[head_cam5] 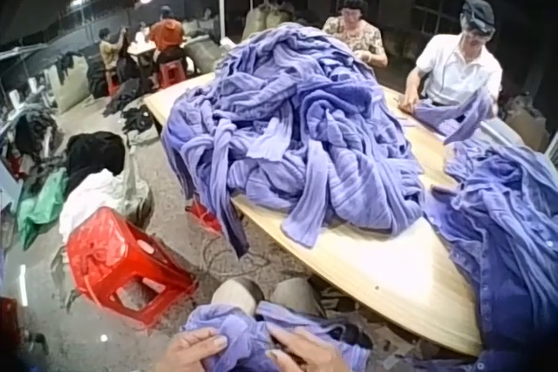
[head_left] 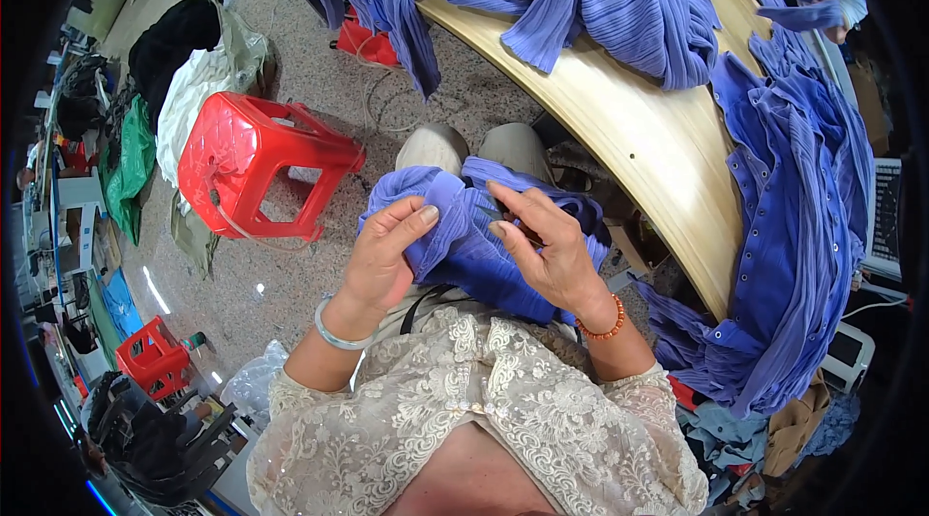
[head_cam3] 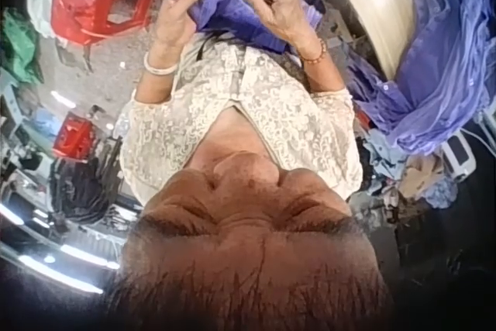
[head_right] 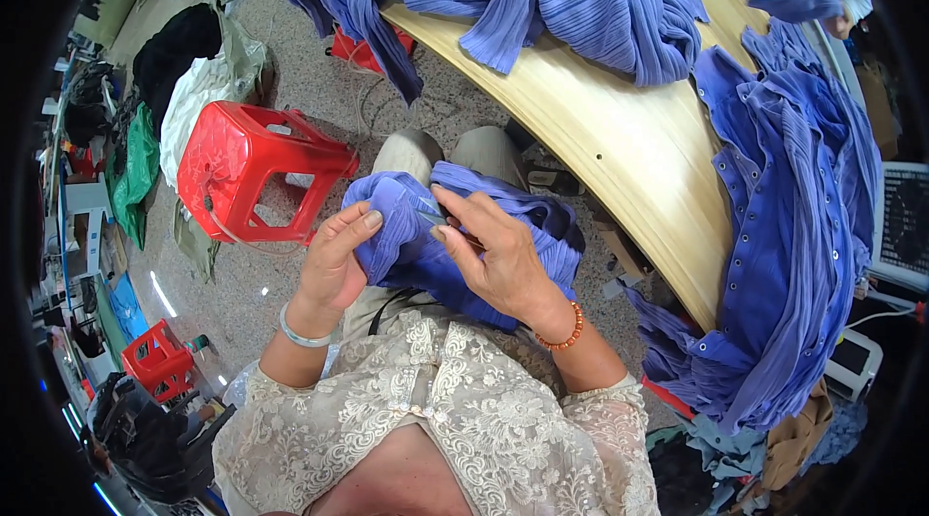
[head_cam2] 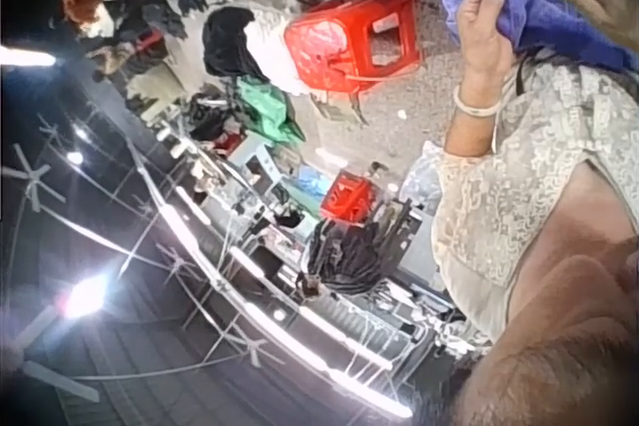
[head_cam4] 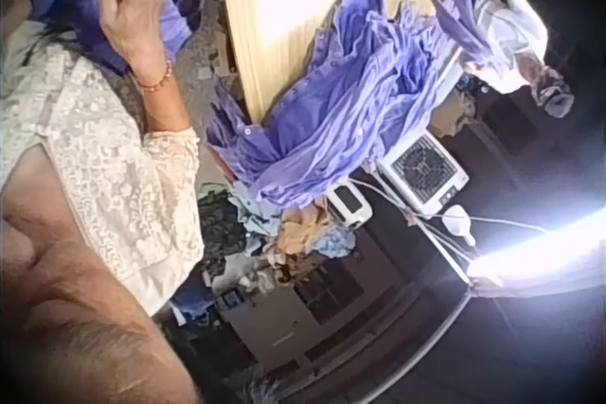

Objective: Trimming excess threads from purple fabric garments using small thread clippers in a textile workshop.

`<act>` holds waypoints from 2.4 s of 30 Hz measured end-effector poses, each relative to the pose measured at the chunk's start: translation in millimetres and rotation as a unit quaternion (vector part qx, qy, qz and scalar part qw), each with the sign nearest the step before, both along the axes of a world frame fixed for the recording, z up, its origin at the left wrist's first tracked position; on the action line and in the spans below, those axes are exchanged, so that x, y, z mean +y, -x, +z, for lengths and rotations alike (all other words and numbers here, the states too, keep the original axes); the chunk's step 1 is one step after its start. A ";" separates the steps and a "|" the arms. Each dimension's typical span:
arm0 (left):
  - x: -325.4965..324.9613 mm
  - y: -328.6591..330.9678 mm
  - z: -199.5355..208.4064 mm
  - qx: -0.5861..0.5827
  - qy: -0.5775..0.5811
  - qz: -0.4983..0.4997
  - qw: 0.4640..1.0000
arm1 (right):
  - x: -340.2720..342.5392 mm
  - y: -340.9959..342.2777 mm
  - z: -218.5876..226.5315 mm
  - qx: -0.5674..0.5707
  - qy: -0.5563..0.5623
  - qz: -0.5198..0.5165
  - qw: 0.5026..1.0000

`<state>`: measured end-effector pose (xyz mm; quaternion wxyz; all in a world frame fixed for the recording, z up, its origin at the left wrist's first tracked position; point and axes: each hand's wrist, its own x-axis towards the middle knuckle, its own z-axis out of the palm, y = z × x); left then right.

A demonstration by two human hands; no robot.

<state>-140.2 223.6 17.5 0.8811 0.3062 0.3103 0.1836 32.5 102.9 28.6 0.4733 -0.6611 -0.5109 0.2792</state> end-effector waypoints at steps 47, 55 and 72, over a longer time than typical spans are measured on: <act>-11.3 -8.3 -0.2 0.015 -0.052 -0.003 0.999 | -4.8 -2.8 -10.9 -0.053 -0.088 0.020 0.995; -13.5 -11.1 -1.3 0.010 -0.019 -0.002 1.000 | -1.1 -1.1 -12.4 -0.045 -0.098 -0.006 0.994; -14.6 -15.9 -5.9 0.001 -0.019 0.068 0.998 | -3.6 13.7 -18.2 -0.100 -0.077 -0.063 0.990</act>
